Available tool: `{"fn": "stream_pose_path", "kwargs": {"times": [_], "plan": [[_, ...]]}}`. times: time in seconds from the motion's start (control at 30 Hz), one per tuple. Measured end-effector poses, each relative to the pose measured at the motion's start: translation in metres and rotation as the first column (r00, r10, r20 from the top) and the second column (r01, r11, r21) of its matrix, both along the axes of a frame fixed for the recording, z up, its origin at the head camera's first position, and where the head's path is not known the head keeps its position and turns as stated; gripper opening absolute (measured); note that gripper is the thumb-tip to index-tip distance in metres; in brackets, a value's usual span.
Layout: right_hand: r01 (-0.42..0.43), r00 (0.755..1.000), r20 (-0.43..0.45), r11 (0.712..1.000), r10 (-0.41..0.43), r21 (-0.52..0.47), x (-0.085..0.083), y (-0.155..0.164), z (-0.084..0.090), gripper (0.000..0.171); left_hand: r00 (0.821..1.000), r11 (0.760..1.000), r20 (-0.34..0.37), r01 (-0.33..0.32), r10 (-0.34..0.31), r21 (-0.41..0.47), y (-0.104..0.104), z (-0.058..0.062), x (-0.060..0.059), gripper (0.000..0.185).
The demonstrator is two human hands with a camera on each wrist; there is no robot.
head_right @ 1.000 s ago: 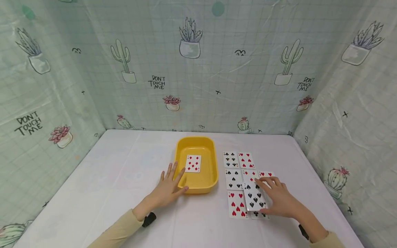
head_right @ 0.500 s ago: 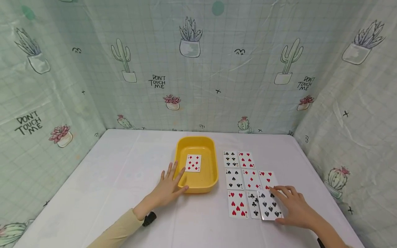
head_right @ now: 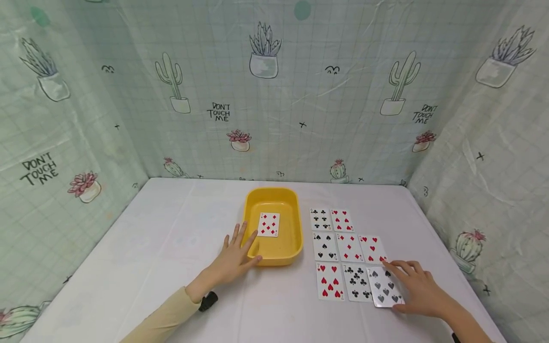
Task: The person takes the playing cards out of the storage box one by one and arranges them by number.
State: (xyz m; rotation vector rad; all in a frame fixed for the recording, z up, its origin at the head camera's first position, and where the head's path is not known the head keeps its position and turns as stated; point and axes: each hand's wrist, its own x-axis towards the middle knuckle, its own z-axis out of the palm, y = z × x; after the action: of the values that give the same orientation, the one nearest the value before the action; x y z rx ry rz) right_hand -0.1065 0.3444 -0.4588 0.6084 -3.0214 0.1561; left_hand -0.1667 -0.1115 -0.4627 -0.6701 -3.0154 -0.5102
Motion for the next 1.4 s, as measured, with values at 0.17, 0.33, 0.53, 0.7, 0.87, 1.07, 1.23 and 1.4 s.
{"fn": "stream_pose_path", "kwargs": {"times": [0.17,0.33,0.53,0.7,0.87,1.07,1.23,1.4], "plan": [[0.027,0.999,0.043,1.0,-0.027,-0.007,-0.002,0.005,-0.006,0.097,1.0,1.0,-0.002,-0.002,0.002,-0.004,0.001,0.0,0.0,0.076],[0.023,0.999,0.034,0.999,-0.022,-0.031,-0.003,0.008,-0.011,0.096,1.0,1.0,-0.01,-0.001,0.001,-0.005,0.001,0.0,0.0,0.076],[0.03,0.998,0.049,0.999,-0.029,-0.02,-0.008,0.009,-0.011,0.095,1.0,1.0,-0.004,-0.007,0.007,-0.003,0.0,0.002,0.001,0.075],[0.044,0.996,0.08,0.999,-0.042,-0.02,-0.008,0.009,-0.009,0.095,1.0,1.0,0.004,-0.007,0.007,0.002,0.0,0.003,0.001,0.075],[0.033,0.996,0.083,0.999,-0.03,-0.034,-0.007,0.009,-0.008,0.096,1.0,1.0,0.013,-0.005,0.005,0.012,0.0,0.003,0.001,0.075],[0.034,0.997,0.072,0.999,-0.032,-0.036,-0.007,0.01,-0.008,0.095,1.0,1.0,0.017,-0.005,0.004,0.021,0.0,0.002,0.0,0.076],[0.041,0.995,0.089,0.998,-0.037,-0.044,-0.007,0.009,-0.008,0.095,1.0,1.0,0.022,-0.012,0.011,0.015,0.0,0.002,0.001,0.076],[0.042,0.995,0.092,0.997,-0.036,-0.065,-0.008,0.008,-0.006,0.092,1.0,1.0,0.026,-0.011,0.01,0.022,0.001,0.004,0.001,0.074]]}}
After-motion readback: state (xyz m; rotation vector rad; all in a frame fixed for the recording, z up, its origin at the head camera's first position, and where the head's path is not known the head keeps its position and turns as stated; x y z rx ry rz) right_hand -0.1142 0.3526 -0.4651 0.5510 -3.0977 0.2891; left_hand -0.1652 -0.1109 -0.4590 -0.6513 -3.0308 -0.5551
